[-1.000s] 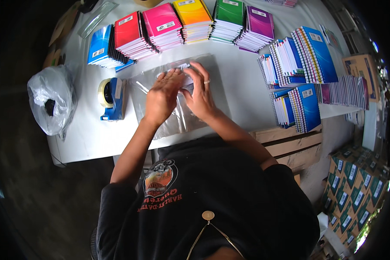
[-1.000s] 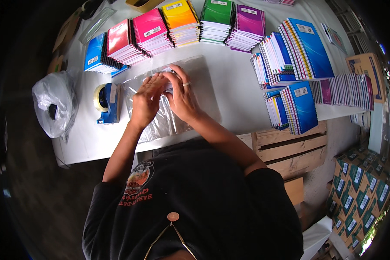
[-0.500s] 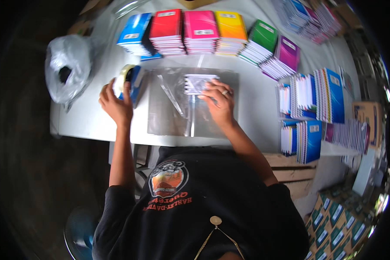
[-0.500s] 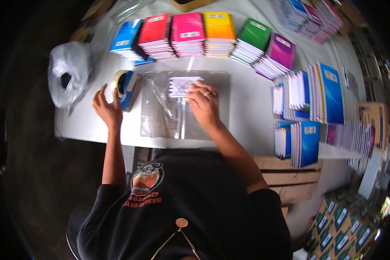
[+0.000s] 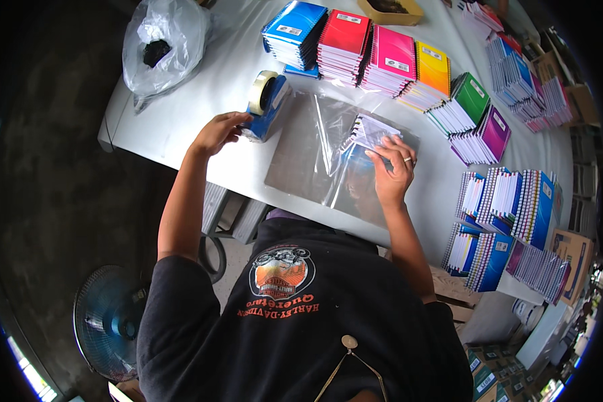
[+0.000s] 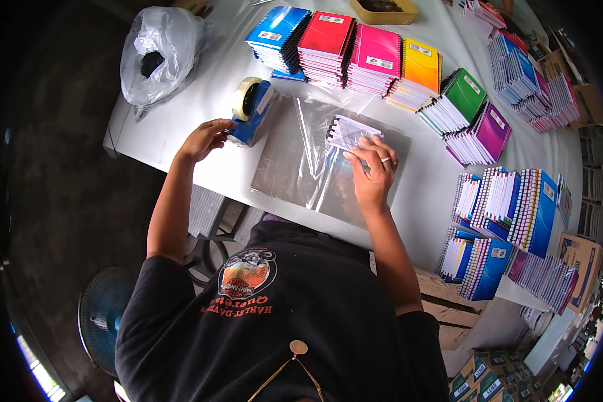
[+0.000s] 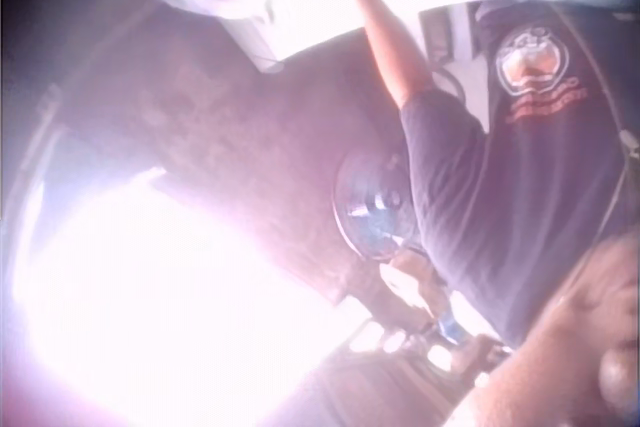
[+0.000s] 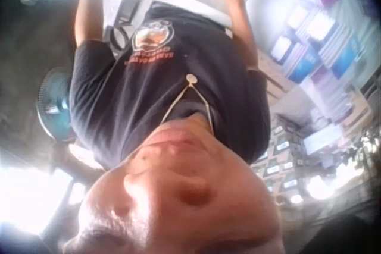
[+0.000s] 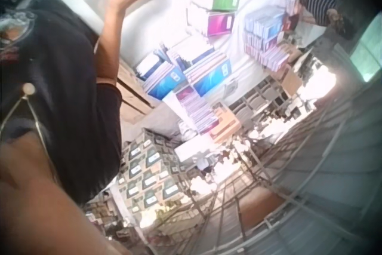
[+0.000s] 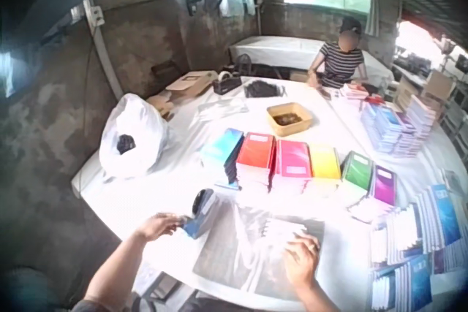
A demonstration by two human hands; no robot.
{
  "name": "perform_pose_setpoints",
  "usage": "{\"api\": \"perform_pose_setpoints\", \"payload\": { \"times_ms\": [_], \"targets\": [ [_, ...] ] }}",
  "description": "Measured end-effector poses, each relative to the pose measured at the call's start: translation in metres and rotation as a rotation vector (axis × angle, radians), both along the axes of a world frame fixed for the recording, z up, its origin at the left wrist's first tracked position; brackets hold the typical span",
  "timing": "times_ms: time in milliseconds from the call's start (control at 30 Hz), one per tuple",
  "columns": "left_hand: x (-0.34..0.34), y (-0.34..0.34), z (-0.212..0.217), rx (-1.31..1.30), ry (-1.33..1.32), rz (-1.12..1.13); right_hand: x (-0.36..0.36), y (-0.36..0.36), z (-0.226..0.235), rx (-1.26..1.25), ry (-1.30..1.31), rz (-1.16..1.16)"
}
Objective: The person wraps spiral-bound notebooks in clear plastic sleeves using a tape dispenser. They place each notebook into a sleeve, seal it with tape, and set the wrapped notebook aside. The process is repeated for multiple notebooks of different colors.
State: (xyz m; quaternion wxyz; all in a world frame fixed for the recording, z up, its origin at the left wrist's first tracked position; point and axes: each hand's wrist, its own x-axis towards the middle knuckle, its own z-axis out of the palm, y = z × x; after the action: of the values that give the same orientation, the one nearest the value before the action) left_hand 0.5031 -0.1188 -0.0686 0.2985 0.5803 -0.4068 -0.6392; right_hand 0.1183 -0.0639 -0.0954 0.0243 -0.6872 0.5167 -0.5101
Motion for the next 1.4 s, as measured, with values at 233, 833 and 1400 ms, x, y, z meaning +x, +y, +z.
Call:
{"api": "perform_pose_setpoints", "payload": {
  "times_ms": [233, 833, 1400],
  "targets": [
    [0.029, 0.050, -0.032, -0.092, -0.428, 0.085, 0.001, -0.002, -0.001, -0.007, -0.038, 0.005],
    [-0.253, 0.068, 0.015, -0.009, 0.135, 0.206, -0.012, 0.005, 0.011, 0.180, 0.140, 0.043],
    [-0.196, 0.039, -0.073, -0.167, -0.317, -0.155, -0.005, -0.001, 0.089, 0.616, 0.304, 0.117]
  ]
}}
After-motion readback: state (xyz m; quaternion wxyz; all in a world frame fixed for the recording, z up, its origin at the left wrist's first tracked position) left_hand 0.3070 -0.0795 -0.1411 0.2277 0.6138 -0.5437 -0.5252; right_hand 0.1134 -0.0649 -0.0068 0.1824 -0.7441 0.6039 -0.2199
